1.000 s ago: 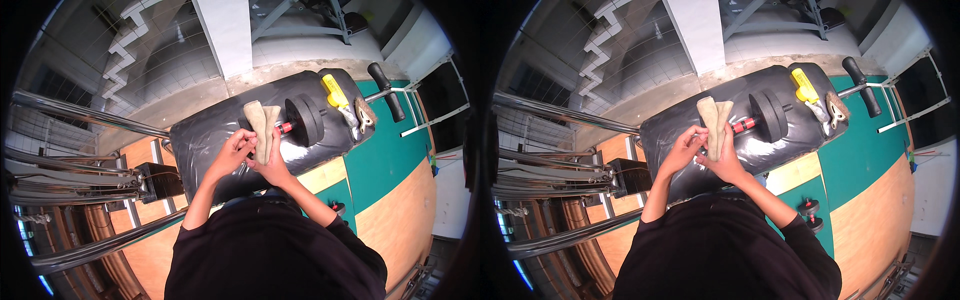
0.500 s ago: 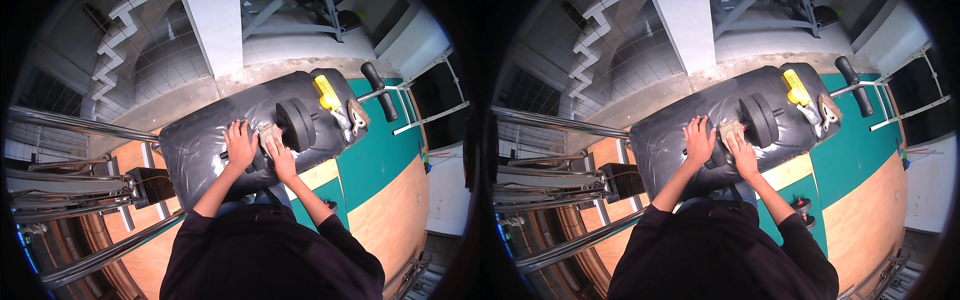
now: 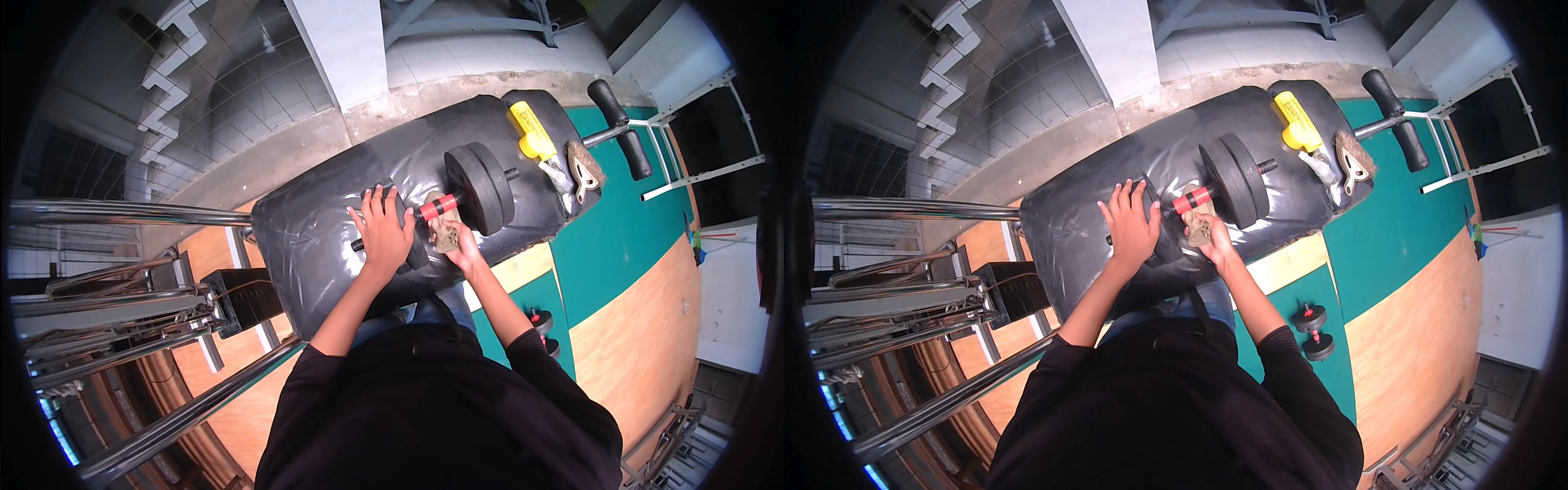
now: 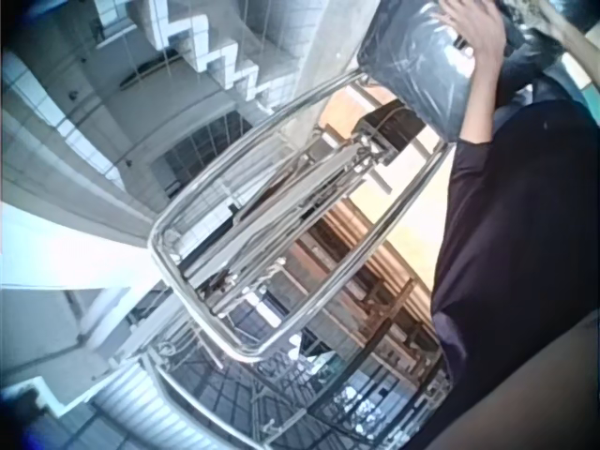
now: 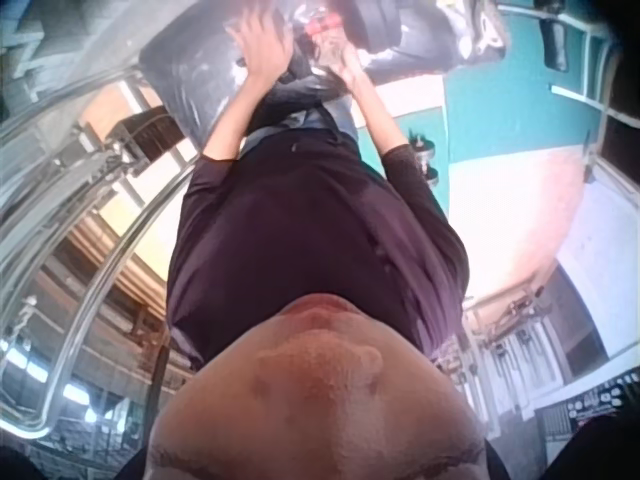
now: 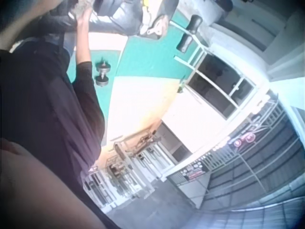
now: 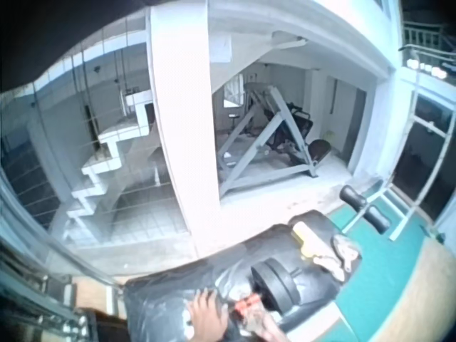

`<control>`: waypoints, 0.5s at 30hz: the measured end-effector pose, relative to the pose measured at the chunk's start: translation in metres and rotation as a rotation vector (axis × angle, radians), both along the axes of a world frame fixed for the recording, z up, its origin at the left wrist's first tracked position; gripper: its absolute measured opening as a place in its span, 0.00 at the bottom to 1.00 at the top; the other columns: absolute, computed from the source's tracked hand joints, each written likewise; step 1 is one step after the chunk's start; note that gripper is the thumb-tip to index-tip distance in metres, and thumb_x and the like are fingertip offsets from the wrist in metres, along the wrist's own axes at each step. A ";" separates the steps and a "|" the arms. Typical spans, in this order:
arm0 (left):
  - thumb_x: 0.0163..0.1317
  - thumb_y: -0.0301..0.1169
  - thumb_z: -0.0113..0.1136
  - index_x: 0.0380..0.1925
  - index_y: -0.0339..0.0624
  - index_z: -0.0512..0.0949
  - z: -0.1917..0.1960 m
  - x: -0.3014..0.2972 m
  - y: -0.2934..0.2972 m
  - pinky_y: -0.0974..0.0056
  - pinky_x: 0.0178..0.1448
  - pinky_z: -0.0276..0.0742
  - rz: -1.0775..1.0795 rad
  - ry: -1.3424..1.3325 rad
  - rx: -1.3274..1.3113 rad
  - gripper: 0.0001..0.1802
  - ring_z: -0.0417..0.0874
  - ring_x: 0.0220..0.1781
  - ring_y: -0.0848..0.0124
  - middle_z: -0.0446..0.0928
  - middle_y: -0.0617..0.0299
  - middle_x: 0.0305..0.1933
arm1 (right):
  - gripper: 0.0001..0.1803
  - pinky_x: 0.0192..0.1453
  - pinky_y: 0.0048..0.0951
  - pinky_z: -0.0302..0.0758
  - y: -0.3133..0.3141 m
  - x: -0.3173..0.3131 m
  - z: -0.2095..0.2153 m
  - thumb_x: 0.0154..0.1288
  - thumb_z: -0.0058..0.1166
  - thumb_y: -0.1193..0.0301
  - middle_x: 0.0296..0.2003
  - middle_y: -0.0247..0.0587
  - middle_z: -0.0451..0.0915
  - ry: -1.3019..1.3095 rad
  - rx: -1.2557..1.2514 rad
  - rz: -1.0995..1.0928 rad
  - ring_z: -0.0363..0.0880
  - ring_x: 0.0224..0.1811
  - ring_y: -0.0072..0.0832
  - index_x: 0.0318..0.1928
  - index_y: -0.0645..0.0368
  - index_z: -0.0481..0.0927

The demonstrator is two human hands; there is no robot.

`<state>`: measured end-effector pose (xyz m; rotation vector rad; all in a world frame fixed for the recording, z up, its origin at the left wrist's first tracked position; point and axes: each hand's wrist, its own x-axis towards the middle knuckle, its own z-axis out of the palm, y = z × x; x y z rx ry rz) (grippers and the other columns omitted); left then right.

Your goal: The person wipes a black padded bench with a cloth, then assembles a dumbbell by sliding weight plates onto a bar and securing them with red collars. The person lifts the dumbbell and places it on the floor, then picks up another dumbbell and returns it to the bench.

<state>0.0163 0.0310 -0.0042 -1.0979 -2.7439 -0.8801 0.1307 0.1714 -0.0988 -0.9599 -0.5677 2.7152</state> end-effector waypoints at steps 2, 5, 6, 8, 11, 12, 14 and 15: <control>0.62 0.43 0.48 0.57 0.37 0.67 0.002 0.002 0.000 0.31 0.67 0.37 0.002 0.009 -0.016 0.28 0.55 0.69 0.48 0.62 0.45 0.63 | 0.16 0.41 0.36 0.76 0.009 -0.008 -0.008 0.61 0.45 0.74 0.38 0.48 0.78 -0.032 0.048 -0.021 0.77 0.35 0.36 0.49 0.67 0.69; 0.61 0.43 0.48 0.57 0.37 0.67 0.002 0.001 -0.001 0.30 0.67 0.37 0.024 0.020 -0.022 0.28 0.55 0.69 0.48 0.62 0.45 0.63 | 0.15 0.42 0.36 0.76 0.015 0.003 -0.004 0.60 0.43 0.78 0.38 0.49 0.76 0.051 -0.048 -0.071 0.77 0.38 0.35 0.48 0.72 0.68; 0.61 0.43 0.48 0.57 0.37 0.67 0.001 0.001 0.000 0.30 0.67 0.38 0.024 0.022 -0.021 0.28 0.55 0.69 0.48 0.62 0.45 0.63 | 0.16 0.45 0.36 0.75 0.017 0.005 0.000 0.61 0.42 0.79 0.40 0.51 0.75 0.025 -0.121 -0.123 0.77 0.39 0.36 0.49 0.73 0.67; 0.61 0.42 0.48 0.58 0.38 0.66 0.002 0.002 -0.001 0.31 0.67 0.38 0.022 0.008 -0.052 0.28 0.54 0.69 0.49 0.61 0.46 0.64 | 0.17 0.47 0.34 0.74 0.015 0.013 0.009 0.61 0.41 0.79 0.41 0.52 0.75 0.086 -0.214 -0.129 0.75 0.40 0.37 0.51 0.74 0.66; 0.61 0.41 0.49 0.59 0.38 0.66 0.003 0.005 -0.001 0.31 0.67 0.39 0.024 0.002 -0.050 0.28 0.54 0.70 0.49 0.60 0.47 0.65 | 0.20 0.49 0.34 0.73 0.007 0.023 0.027 0.60 0.41 0.80 0.44 0.55 0.72 0.138 -0.240 -0.175 0.74 0.44 0.38 0.53 0.75 0.63; 0.61 0.41 0.49 0.59 0.38 0.66 0.003 0.006 -0.002 0.31 0.67 0.39 0.025 0.002 -0.044 0.28 0.54 0.70 0.49 0.60 0.46 0.65 | 0.21 0.49 0.35 0.73 0.002 0.027 0.035 0.60 0.41 0.80 0.46 0.56 0.71 0.147 -0.232 -0.199 0.73 0.45 0.39 0.54 0.75 0.61; 0.61 0.41 0.49 0.58 0.38 0.66 0.002 0.006 -0.003 0.31 0.67 0.39 0.032 0.006 -0.050 0.28 0.54 0.70 0.49 0.61 0.46 0.64 | 0.22 0.47 0.35 0.75 -0.008 0.028 0.064 0.60 0.42 0.80 0.44 0.56 0.71 0.139 -0.209 -0.236 0.73 0.43 0.39 0.55 0.73 0.59; 0.61 0.41 0.49 0.58 0.37 0.66 0.003 0.006 -0.002 0.31 0.67 0.39 0.032 0.009 -0.048 0.27 0.54 0.70 0.49 0.61 0.46 0.64 | 0.22 0.48 0.35 0.74 -0.010 0.030 0.075 0.60 0.43 0.80 0.45 0.56 0.70 0.162 -0.262 -0.245 0.73 0.44 0.38 0.55 0.73 0.59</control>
